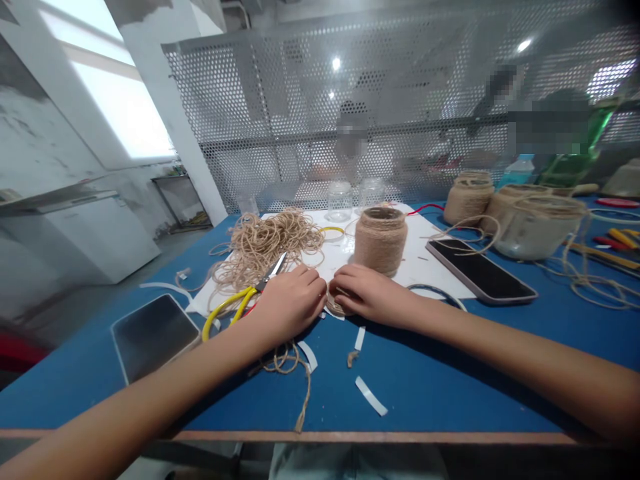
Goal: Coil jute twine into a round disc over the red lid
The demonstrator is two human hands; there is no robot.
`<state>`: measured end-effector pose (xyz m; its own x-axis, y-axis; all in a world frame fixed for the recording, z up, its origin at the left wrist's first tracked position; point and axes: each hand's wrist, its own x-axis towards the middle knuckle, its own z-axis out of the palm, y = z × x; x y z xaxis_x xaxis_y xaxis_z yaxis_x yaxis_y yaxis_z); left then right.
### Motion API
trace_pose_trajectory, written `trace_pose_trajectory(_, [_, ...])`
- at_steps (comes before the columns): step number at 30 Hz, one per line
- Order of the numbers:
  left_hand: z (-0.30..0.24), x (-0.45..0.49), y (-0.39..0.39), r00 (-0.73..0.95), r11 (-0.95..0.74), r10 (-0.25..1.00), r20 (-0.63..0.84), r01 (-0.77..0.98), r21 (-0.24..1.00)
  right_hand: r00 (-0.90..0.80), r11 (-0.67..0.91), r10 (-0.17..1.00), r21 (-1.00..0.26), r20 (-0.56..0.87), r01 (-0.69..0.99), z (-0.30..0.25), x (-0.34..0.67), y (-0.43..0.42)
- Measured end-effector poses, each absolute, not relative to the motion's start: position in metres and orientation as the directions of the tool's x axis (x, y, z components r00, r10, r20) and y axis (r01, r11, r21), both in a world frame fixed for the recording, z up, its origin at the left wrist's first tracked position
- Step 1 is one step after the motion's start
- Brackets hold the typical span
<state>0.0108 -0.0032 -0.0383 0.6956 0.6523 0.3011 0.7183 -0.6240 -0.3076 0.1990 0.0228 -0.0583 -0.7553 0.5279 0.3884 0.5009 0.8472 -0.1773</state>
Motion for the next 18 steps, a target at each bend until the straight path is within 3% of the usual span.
trace_pose_trajectory(13, [-0.0387, 0.0103, 0.0011, 0.729, -0.691, 0.63, 0.269, 0.684, -0.234, -0.74, 0.842, 0.533, -0.173, 0.41, 0.511, -0.058, 0.1991, 0.0227])
trace_pose_trajectory(18, [-0.0412, 0.0103, 0.0007, 0.736, -0.694, 0.617, 0.278, 0.676, -0.247, -0.717, 0.819, 0.573, -0.25, 0.397, 0.516, -0.0588, 0.2003, 0.0246])
